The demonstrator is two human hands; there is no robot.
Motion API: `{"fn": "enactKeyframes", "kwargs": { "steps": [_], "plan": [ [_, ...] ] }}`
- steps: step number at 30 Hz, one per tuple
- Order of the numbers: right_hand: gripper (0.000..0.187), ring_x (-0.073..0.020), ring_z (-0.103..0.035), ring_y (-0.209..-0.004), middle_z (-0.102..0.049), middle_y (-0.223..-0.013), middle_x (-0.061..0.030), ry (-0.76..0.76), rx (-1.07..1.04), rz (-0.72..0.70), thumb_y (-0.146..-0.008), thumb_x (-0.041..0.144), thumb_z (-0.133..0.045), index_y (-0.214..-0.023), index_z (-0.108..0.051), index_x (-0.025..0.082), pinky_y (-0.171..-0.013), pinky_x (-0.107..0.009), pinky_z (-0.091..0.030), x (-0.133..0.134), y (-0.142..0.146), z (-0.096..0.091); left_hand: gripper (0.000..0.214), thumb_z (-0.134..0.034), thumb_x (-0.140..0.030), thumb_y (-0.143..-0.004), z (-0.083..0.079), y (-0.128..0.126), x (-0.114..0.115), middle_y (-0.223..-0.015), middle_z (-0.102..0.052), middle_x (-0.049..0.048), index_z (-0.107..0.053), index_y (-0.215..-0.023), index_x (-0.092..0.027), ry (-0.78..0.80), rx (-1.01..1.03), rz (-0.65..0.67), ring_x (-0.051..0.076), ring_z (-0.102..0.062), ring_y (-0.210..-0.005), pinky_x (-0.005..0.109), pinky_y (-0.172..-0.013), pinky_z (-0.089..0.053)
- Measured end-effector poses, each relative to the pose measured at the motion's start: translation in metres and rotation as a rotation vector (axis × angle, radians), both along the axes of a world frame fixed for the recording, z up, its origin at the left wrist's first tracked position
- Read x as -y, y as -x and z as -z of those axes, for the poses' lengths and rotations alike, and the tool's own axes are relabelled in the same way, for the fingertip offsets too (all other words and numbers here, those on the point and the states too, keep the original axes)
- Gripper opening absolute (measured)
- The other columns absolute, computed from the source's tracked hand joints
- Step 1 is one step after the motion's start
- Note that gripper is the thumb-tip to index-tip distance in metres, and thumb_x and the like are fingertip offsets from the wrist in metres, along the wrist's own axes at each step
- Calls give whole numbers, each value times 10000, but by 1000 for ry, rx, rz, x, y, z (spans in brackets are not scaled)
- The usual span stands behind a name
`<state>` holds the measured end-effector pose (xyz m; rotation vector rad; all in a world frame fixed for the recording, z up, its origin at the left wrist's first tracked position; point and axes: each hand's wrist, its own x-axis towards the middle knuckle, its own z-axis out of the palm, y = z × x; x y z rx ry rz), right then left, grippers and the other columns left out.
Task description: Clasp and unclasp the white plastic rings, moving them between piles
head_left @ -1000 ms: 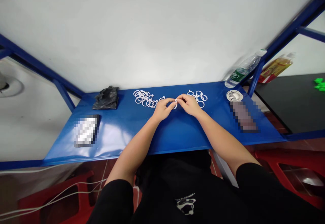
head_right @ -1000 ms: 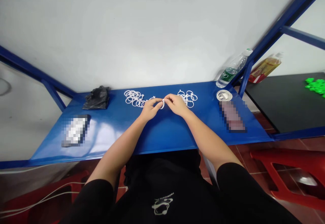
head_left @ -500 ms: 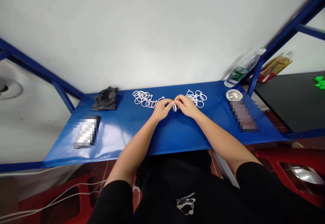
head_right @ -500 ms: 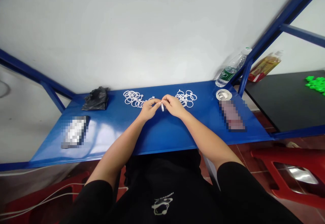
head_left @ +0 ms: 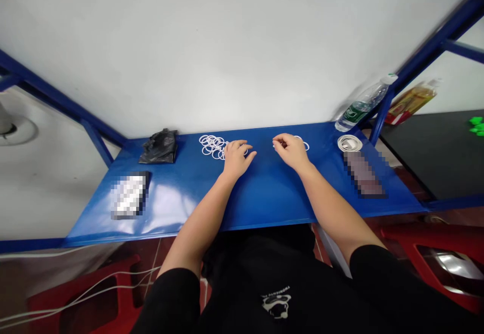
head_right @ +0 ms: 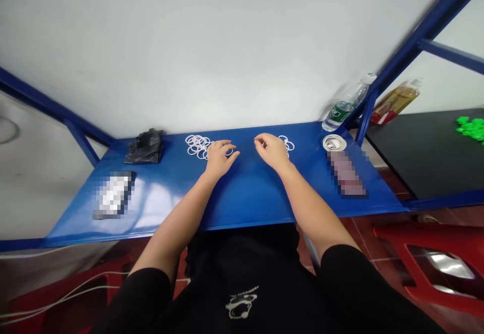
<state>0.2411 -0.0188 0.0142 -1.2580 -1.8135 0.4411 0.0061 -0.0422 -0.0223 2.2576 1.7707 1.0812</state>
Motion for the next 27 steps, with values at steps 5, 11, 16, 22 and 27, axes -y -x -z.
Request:
{"fn": "enactKeyframes", "kwargs": {
  "steps": [5,11,16,22,27],
  "plan": [
    [190,-236,-724,-758,-777,-800,-41,-35,31,250,-889,388,-701,-930,-789,225,-763,-372,-546,-9,-22,-8,379,-767,-449,-919,4,8,0,-1452,-640,151,-746,-1253,-272,142,-163,-177,406,-468,-1457,691,-1262,-218],
    [208,-216,-721,-736,-789,-820,-33,48,8,86,-921,418,-686,-919,-783,234,-715,-345,-538,-5,-11,-3,197,-702,-348,-960,5,10,-2,-1399,-682,110,-762,-1140,-296,187,-152,-114,392,-492,-1433,734,-1252,-191],
    [174,-222,-724,-768,-802,-872,-33,152,189,-56,-949,379,-682,-988,-791,249,-718,-348,-509,2,7,5,79,-680,-218,-936,5,9,-1,-1181,-760,68,-740,-919,-267,143,-112,-22,340,-627,-1241,762,-1241,-166],
    [207,-228,-725,-815,-813,-923,-22,200,303,-142,-968,347,-688,-1132,-773,254,-740,-351,-493,6,15,7,32,-706,-212,-930,7,8,-5,-1357,-702,117,-724,-916,-235,-31,-15,74,319,-650,-1276,669,-1195,-376],
    [146,-249,-737,-859,-815,-915,-24,201,385,-140,-970,363,-689,-1026,-780,264,-737,-351,-481,5,12,8,71,-652,-223,-983,3,4,-4,-1407,-674,133,-717,-957,-213,-189,34,306,245,-683,-1246,456,-1053,-575]
  ]
}}
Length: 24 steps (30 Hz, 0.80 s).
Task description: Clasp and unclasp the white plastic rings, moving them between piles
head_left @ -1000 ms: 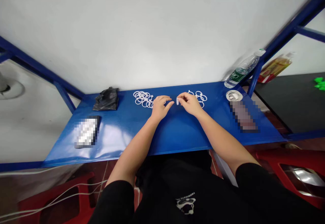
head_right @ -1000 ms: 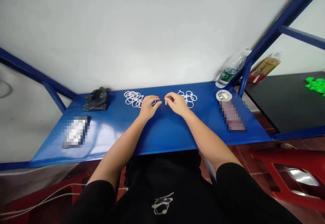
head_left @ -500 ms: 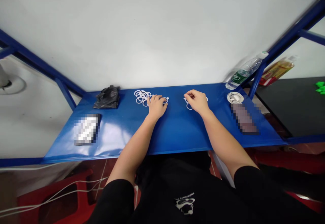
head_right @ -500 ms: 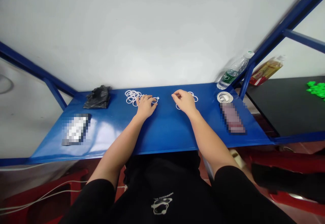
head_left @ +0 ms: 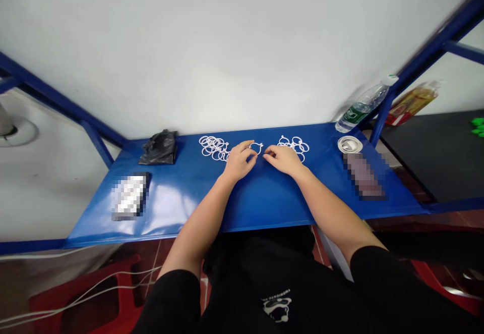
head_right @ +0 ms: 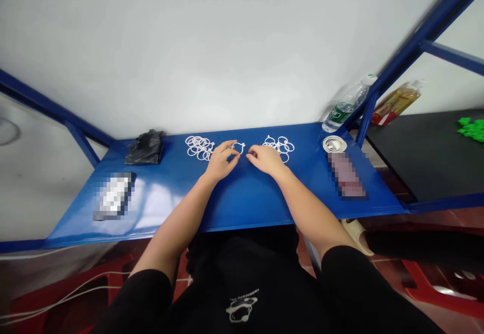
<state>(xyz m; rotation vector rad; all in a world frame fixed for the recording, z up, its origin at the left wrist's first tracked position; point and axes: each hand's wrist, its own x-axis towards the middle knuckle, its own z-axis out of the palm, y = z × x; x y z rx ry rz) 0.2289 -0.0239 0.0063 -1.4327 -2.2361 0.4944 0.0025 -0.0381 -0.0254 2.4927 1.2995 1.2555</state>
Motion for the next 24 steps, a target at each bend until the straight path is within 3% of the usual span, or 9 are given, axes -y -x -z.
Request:
{"fn": "enactKeyframes", "kwargs": {
  "steps": [2,6,13,20,24],
  "plan": [
    [143,-253,-734,-857,-812,-906,-29,-30,-6,34,-967,364,-685,-1001,-780,262,-733,-350,-475,-1,-2,0,73,-653,-235,-992,-2,-2,2,-1398,-679,128,-722,-974,-219,-37,-9,8,247,-680,-1255,458,-1046,-586],
    [212,-215,-714,-776,-804,-888,-29,-43,-212,77,-998,401,-627,-998,-773,247,-701,-327,-464,-2,-5,-4,83,-654,-244,-1002,-5,-5,5,-1366,-691,130,-724,-1045,-228,-76,-21,-8,252,-687,-1248,455,-1026,-602],
    [440,-188,-657,-674,-723,-712,-10,24,-315,-53,-1047,575,-513,-842,-692,229,-675,-305,-440,9,4,-10,255,-618,-199,-1009,-4,-8,6,-1316,-706,136,-684,-1253,-231,-130,-17,-35,257,-689,-1234,453,-1056,-589],
    [344,-192,-689,-735,-745,-773,-5,50,-340,-78,-1064,451,-484,-847,-650,242,-721,-302,-474,8,6,-6,280,-586,-241,-1033,-6,-11,9,-1301,-725,135,-684,-1294,-229,-88,-42,-14,258,-700,-1218,448,-1078,-569],
    [275,-196,-683,-733,-732,-754,2,42,-321,-66,-1043,378,-501,-861,-659,244,-720,-304,-482,7,6,-4,266,-587,-297,-1036,-6,-12,10,-1232,-754,126,-712,-1263,-237,-47,-61,-9,251,-719,-1153,439,-1016,-587]
  ]
}}
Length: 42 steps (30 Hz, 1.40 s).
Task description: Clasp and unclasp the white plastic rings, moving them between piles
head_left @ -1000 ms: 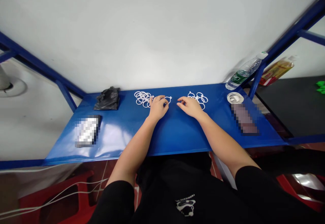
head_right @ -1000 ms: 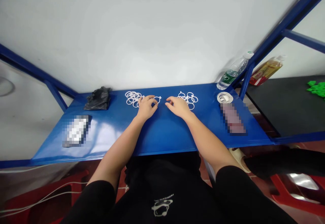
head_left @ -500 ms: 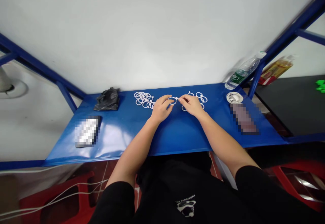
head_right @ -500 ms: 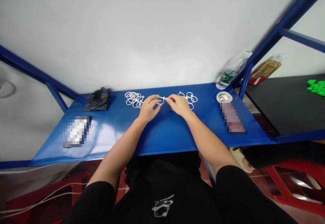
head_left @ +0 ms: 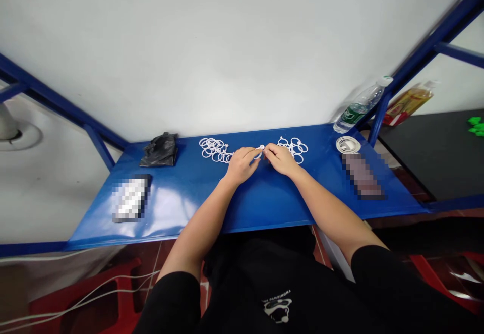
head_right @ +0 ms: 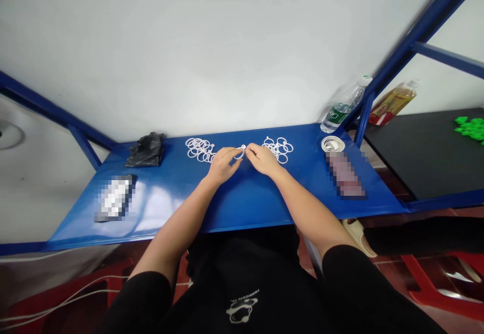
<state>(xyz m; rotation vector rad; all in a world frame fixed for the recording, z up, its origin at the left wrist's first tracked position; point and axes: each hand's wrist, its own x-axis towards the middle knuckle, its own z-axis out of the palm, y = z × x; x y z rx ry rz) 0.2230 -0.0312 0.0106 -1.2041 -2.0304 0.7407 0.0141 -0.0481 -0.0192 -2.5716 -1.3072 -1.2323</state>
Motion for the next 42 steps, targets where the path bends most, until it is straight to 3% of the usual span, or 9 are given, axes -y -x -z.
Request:
{"fn": "enactKeyframes", "kwargs": {
  "steps": [4,8,17,24,33,42],
  "plan": [
    [282,-189,-678,-726,-739,-775,0,14,0,-39,-1048,375,-480,-877,-662,244,-726,-304,-492,1,0,1,267,-552,-274,-1048,2,0,-1,-1180,-778,118,-736,-1238,-244,-1,-30,27,234,-739,-1090,421,-964,-591],
    [274,-202,-712,-791,-767,-848,-14,18,-73,-24,-1058,427,-482,-1040,-685,243,-756,-317,-515,0,-1,0,255,-541,-248,-1055,0,0,-2,-1167,-794,97,-761,-1184,-262,-14,-21,55,223,-743,-1079,430,-973,-581],
    [322,-204,-716,-790,-781,-898,-35,5,-107,-37,-1045,461,-520,-1188,-695,231,-765,-332,-539,-3,-1,2,205,-581,-276,-1028,-5,-3,0,-1071,-823,57,-787,-1027,-270,-12,-35,165,221,-743,-1099,449,-994,-567],
    [280,-195,-689,-714,-775,-876,-32,-3,-114,-22,-1028,451,-546,-1076,-723,239,-721,-326,-525,0,-1,-3,211,-586,-373,-1014,-8,-1,7,-1166,-800,82,-754,-1062,-255,39,2,44,263,-719,-1169,500,-1068,-518],
    [239,-194,-698,-746,-784,-876,-25,-50,-19,-29,-1027,405,-563,-1041,-734,239,-736,-319,-500,1,0,-1,249,-562,-385,-1041,-5,0,5,-1121,-791,84,-727,-1135,-224,85,62,-43,245,-711,-1087,440,-1010,-513],
    [170,-201,-711,-795,-784,-866,-17,-32,69,-117,-1022,312,-580,-990,-730,240,-769,-314,-489,3,2,-1,162,-624,-336,-984,1,-1,-1,-1009,-790,48,-731,-915,-238,190,206,-19,213,-729,-1009,420,-969,-575]
  ]
}}
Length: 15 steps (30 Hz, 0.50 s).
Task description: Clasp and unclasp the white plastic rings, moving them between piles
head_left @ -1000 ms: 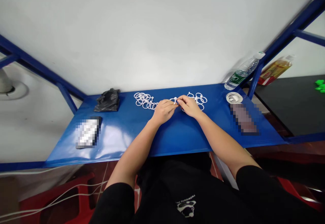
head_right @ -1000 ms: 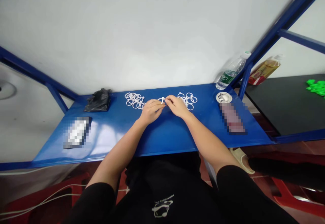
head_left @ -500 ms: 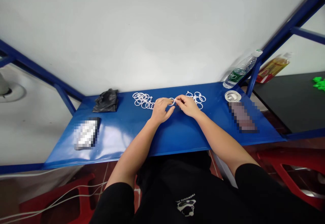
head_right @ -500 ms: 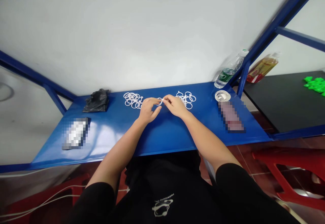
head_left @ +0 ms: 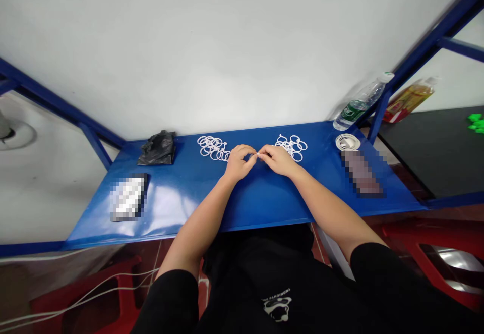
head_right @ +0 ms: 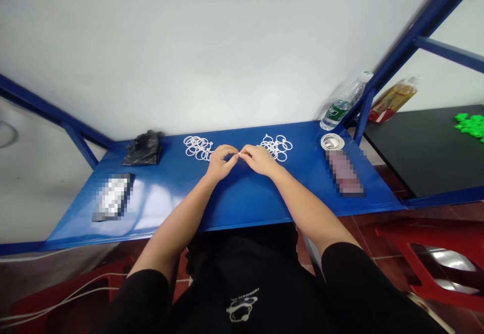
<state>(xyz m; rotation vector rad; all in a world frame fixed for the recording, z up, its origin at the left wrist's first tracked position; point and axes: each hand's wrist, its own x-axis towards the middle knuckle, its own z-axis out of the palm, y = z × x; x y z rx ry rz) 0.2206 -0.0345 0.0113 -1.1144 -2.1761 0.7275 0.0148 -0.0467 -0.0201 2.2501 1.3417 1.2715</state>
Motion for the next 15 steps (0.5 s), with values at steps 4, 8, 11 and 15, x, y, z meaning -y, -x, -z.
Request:
{"fn": "enactKeyframes", "kwargs": {
  "steps": [4,8,11,15],
  "plan": [
    [166,-197,-709,-780,-777,-844,-15,-4,6,-27,-1017,290,-576,-970,-726,238,-767,-312,-489,1,1,1,155,-636,-319,-976,1,0,-1,-974,-783,46,-705,-864,-238,60,110,72,197,-735,-960,398,-928,-604],
    [169,-193,-710,-764,-778,-835,-16,-5,-6,-24,-1006,311,-593,-948,-732,233,-750,-310,-493,0,0,0,177,-620,-337,-1004,-2,0,-1,-998,-787,51,-711,-892,-235,51,91,81,200,-732,-979,399,-944,-590],
    [199,-202,-708,-754,-782,-836,-24,-44,-10,96,-1002,365,-604,-951,-751,242,-729,-320,-499,-2,-6,-5,177,-610,-352,-1024,-4,4,-2,-1065,-792,56,-746,-991,-243,-5,-31,23,225,-716,-1063,435,-1020,-538],
    [215,-219,-728,-769,-796,-877,-48,-154,-116,345,-975,393,-626,-989,-768,232,-758,-349,-539,-11,-25,-13,212,-695,-385,-969,2,20,-8,-1242,-748,103,-768,-1126,-263,1,-165,-240,322,-642,-1228,552,-1132,-432]
  ]
}}
